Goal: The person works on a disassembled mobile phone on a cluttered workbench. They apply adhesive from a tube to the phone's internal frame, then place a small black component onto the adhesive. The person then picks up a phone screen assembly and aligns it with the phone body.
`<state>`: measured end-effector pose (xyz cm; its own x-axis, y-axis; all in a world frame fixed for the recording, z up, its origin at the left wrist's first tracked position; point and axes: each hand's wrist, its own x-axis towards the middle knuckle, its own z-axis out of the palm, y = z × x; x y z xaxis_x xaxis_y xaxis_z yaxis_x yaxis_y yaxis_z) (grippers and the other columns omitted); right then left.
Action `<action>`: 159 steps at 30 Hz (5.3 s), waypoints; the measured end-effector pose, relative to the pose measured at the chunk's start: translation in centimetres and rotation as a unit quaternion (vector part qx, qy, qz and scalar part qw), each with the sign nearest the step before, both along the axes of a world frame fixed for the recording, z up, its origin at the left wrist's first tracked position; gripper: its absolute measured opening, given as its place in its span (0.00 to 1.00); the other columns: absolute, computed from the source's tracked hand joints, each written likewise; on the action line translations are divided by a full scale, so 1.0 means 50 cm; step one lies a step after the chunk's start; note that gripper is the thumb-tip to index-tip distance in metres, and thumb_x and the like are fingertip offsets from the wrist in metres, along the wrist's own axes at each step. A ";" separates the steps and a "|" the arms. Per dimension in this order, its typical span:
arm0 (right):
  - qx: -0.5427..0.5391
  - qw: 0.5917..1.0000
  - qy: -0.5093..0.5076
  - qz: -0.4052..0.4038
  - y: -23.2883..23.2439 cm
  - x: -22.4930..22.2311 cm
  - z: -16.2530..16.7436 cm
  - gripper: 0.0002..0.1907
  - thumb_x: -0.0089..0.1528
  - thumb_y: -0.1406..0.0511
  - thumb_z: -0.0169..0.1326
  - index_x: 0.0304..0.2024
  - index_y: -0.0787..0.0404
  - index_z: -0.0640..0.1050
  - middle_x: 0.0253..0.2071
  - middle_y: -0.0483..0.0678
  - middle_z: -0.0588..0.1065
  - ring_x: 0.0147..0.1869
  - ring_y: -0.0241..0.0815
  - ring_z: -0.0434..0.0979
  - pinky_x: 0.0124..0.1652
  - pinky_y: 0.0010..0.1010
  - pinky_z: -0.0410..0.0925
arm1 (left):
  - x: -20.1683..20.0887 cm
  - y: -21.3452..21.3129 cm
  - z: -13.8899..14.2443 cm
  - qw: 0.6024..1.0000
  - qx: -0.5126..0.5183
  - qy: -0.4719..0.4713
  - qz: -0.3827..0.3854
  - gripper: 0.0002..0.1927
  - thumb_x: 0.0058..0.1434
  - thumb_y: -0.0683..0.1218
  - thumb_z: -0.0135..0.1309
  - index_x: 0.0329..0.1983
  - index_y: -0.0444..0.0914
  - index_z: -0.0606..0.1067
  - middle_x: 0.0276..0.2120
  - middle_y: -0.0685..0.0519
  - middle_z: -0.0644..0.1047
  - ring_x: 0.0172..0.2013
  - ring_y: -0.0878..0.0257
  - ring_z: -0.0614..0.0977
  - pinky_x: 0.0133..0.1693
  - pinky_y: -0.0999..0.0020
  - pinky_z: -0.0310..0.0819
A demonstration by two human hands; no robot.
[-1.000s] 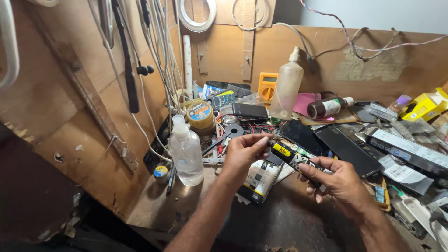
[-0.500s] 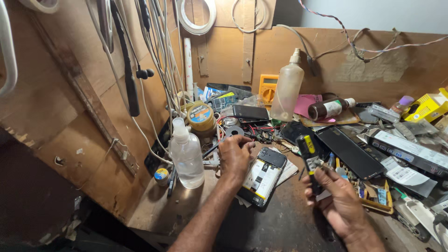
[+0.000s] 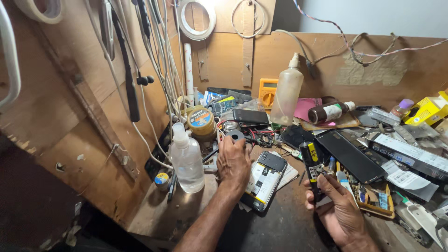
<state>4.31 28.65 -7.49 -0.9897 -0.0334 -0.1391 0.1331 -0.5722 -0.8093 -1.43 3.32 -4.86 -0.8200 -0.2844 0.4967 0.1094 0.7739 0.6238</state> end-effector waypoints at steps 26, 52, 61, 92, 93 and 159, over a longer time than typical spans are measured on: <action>0.020 1.000 -0.005 -0.021 -0.053 -0.006 0.003 0.12 0.64 0.63 0.55 0.46 0.64 0.78 0.37 0.54 0.79 0.34 0.43 0.75 0.34 0.37 0.69 | -0.055 0.020 -0.002 0.980 0.065 -0.164 -0.087 0.14 0.56 0.46 0.66 0.35 0.31 0.78 0.38 0.38 0.77 0.41 0.46 0.82 0.44 0.52 0.76; 0.128 0.972 0.099 -0.171 -0.055 -0.033 -0.007 0.11 0.62 0.70 0.61 0.45 0.67 0.76 0.37 0.53 0.79 0.36 0.45 0.81 0.35 0.32 0.75 | 0.117 -0.068 0.005 0.935 0.343 -0.019 -0.092 0.06 0.59 0.43 0.62 0.33 0.33 0.79 0.25 0.51 0.84 0.25 0.66 0.84 0.28 0.69 0.80; -0.200 0.972 -0.003 -0.121 -0.051 -0.123 0.030 0.15 0.59 0.63 0.68 0.40 0.61 0.74 0.33 0.43 0.71 0.31 0.32 0.68 0.28 0.18 0.63 | 0.141 -0.070 -0.003 0.951 0.275 0.080 -0.118 0.06 0.61 0.42 0.61 0.34 0.32 0.78 0.27 0.47 0.83 0.28 0.60 0.86 0.31 0.66 0.79; 0.294 0.930 0.150 -0.164 -0.221 -0.081 0.021 0.10 0.60 0.72 0.61 0.43 0.73 0.80 0.33 0.57 0.82 0.31 0.44 0.83 0.34 0.33 0.78 | 0.134 -0.091 -0.019 0.961 0.240 0.036 -0.133 0.07 0.60 0.38 0.58 0.41 0.32 0.76 0.34 0.43 0.82 0.36 0.51 0.87 0.36 0.59 0.80; 0.286 0.932 0.155 -0.161 -0.223 -0.082 0.020 0.10 0.60 0.72 0.61 0.43 0.73 0.80 0.33 0.56 0.82 0.31 0.44 0.83 0.34 0.33 0.78 | 0.136 -0.092 -0.019 0.961 0.240 0.038 -0.131 0.07 0.60 0.38 0.58 0.41 0.32 0.76 0.34 0.43 0.82 0.36 0.51 0.87 0.36 0.59 0.80; 0.400 0.898 0.164 -0.077 -0.216 -0.074 0.072 0.11 0.61 0.68 0.62 0.43 0.71 0.82 0.33 0.52 0.82 0.32 0.39 0.82 0.33 0.29 0.76 | 0.168 -0.075 -0.043 0.964 0.216 0.084 -0.128 0.10 0.60 0.35 0.57 0.45 0.32 0.75 0.36 0.42 0.80 0.39 0.48 0.84 0.38 0.56 0.77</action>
<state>0.60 17.86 -3.89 -0.9663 0.0876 0.2421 -0.2184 0.2197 -0.9508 6.96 -0.44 -7.00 -0.8093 -0.2931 0.5091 0.3896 0.3807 0.8386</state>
